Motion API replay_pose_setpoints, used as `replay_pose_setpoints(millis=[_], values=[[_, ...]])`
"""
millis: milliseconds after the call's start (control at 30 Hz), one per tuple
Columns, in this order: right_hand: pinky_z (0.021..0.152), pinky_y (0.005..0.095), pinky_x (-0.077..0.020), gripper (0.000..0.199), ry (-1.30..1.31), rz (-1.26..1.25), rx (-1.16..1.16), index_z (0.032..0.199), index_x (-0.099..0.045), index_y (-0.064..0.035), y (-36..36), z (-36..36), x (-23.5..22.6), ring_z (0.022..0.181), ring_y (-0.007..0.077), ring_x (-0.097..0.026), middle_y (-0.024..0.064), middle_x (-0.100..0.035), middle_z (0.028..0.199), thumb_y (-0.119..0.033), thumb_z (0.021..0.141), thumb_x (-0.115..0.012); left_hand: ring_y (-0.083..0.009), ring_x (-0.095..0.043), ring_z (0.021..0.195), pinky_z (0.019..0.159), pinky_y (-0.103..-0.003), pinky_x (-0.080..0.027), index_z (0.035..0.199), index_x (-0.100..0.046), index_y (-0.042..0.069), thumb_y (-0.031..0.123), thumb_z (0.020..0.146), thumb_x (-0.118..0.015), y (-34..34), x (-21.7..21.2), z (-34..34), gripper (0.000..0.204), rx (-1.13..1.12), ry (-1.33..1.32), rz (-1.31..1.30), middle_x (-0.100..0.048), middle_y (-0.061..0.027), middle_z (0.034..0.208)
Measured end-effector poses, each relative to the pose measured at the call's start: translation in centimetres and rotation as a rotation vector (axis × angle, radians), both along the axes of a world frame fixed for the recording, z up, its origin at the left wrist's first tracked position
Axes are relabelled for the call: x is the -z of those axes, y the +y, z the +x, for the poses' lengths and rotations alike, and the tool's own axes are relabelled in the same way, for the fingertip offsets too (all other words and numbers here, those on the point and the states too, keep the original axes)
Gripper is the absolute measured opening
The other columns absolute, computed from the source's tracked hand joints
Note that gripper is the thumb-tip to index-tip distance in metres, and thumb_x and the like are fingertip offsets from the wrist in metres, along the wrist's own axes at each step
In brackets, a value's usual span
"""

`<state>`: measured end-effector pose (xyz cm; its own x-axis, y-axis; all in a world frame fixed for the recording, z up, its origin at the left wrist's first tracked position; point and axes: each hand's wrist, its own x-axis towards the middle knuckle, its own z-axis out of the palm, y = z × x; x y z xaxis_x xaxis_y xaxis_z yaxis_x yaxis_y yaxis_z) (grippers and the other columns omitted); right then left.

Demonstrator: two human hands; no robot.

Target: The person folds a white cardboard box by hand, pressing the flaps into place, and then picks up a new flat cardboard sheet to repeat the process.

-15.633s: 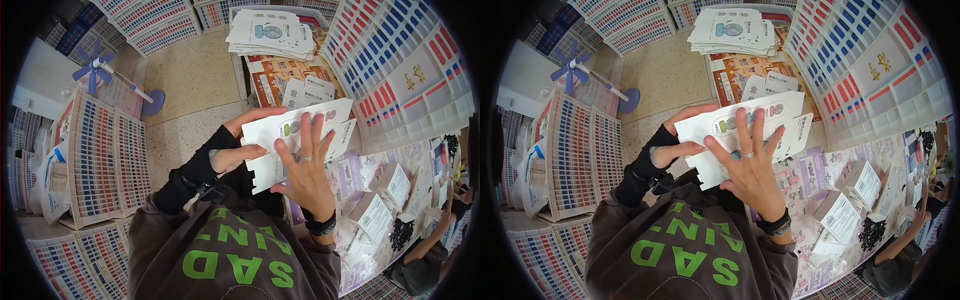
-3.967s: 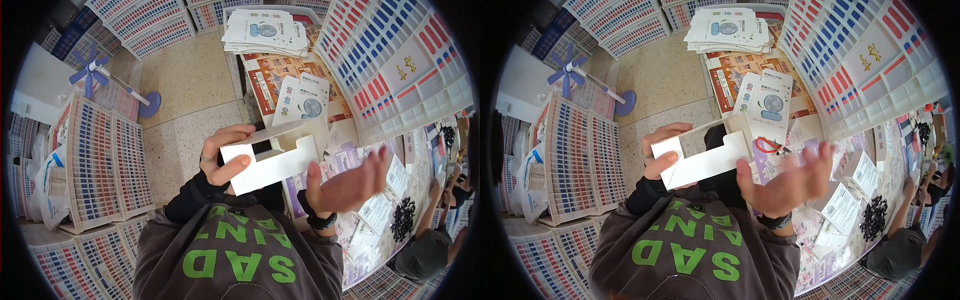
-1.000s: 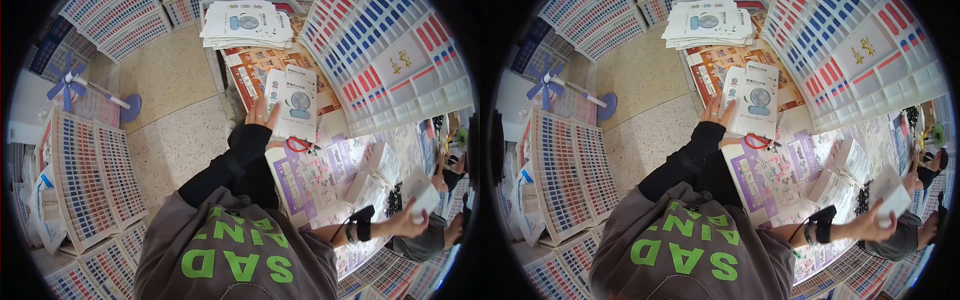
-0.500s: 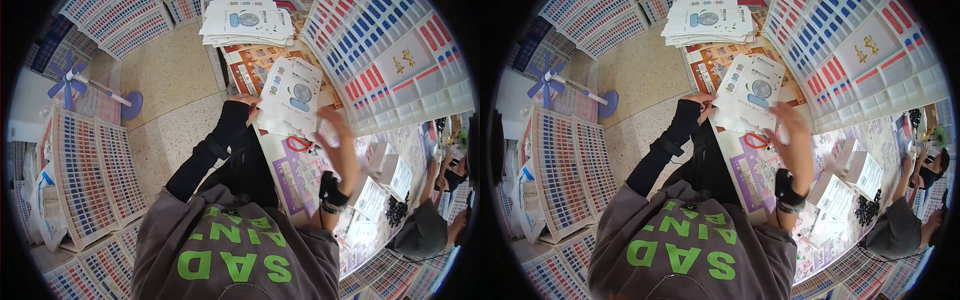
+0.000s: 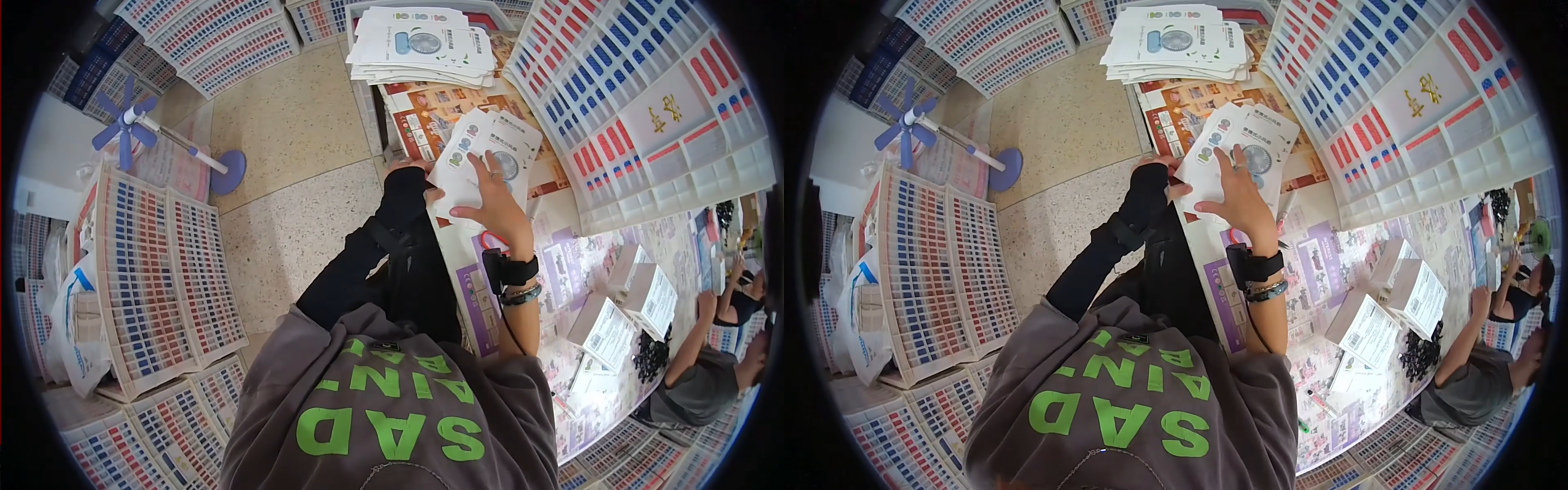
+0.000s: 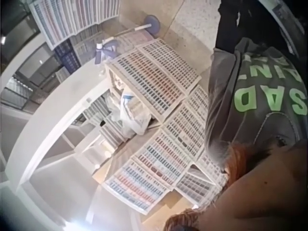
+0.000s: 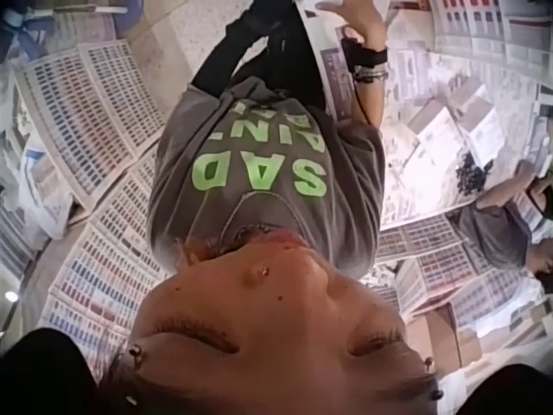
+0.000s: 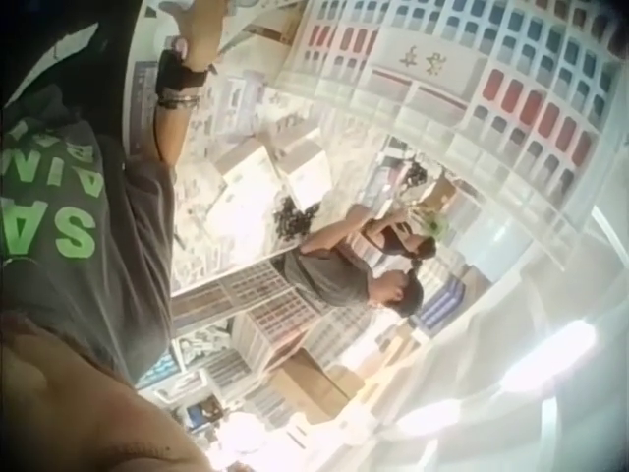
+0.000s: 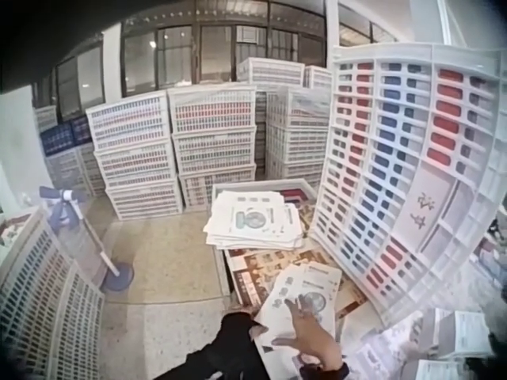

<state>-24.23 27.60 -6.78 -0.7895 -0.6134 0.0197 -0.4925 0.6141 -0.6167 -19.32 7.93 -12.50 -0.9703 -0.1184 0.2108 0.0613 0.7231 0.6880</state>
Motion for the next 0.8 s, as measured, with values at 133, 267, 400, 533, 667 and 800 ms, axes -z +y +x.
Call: replay_pose_setpoints(millis=[133,267,400,533,667,800], values=[[0.107,0.0456,-0.0337,0.083,0.002,-0.013,-0.034,0.143,-0.034,-0.0102,0.6,0.0,0.4,0.134,0.0487,-0.03,0.0329,-0.023,0.148,-0.029,0.075,-0.078,-0.0263,-0.059,0.083,0.073,-0.036,-0.048,0.114,-0.054,0.005,0.02,0.067,-0.078,0.4,-1.7,0.0,0.054,0.036,0.104,0.071,-0.06,-0.0128,0.092],[0.107,0.044,-0.0339,0.068,0.124,-0.205,-0.058,0.141,-0.035,-0.0085,-0.5,1.0,-0.5,0.133,0.0451,-0.034,0.028,-0.033,0.145,-0.018,0.083,-0.069,-0.0145,-0.06,0.081,0.069,-0.027,-0.047,0.119,-0.048,0.006,0.005,0.077,-0.065,2.5,-2.9,0.5,0.046,0.028,0.051,0.593,-0.061,-0.0077,0.091],[0.106,0.043,-0.0349,0.063,0.252,-0.301,-0.042,0.142,-0.036,-0.0101,-2.0,2.4,-2.6,0.13,0.0412,-0.039,0.0213,-0.039,0.143,-0.009,0.086,-0.064,-0.0129,-0.064,0.076,0.065,-0.024,-0.049,0.123,-0.046,0.004,0.0,0.082,-0.06,3.4,-4.3,0.5,0.043,-0.021,0.282,0.901,-0.068,-0.0108,0.087],[0.106,0.0442,-0.0351,0.07,0.285,-0.255,0.004,0.145,-0.035,-0.0138,-1.8,4.0,-8.0,0.13,0.0404,-0.039,0.0202,-0.04,0.142,-0.013,0.083,-0.069,-0.0102,-0.062,0.074,0.065,-0.023,-0.05,0.131,-0.045,-0.003,0.005,0.083,-0.064,0.4,-7.4,2.2,0.052,0.133,0.002,1.1,-0.068,-0.0114,0.09],[0.103,0.0462,-0.0382,0.076,0.587,-0.031,-0.066,0.142,-0.041,-0.0157,-1.9,6.0,-13.2,0.129,0.0406,-0.04,0.0181,-0.041,0.141,-0.022,0.075,-0.076,-0.0117,-0.065,0.081,0.07,-0.024,-0.051,0.132,-0.044,0.001,0.003,0.084,-0.061,-1.1,-13.3,5.5,0.051,0.174,-0.064,1.146,-0.068,-0.0092,0.09],[0.099,0.0462,-0.0426,0.077,0.506,-0.275,-0.091,0.136,-0.05,-0.0135,-2.3,7.7,-14.5,0.125,0.0402,-0.045,0.0188,-0.043,0.137,-0.023,0.067,-0.083,-0.0104,-0.064,0.088,0.074,-0.021,-0.048,0.127,-0.046,0.006,0.004,0.086,-0.061,-1.7,-17.3,8.6,0.044,0.325,0.006,0.964,-0.067,-0.0088,0.101]])
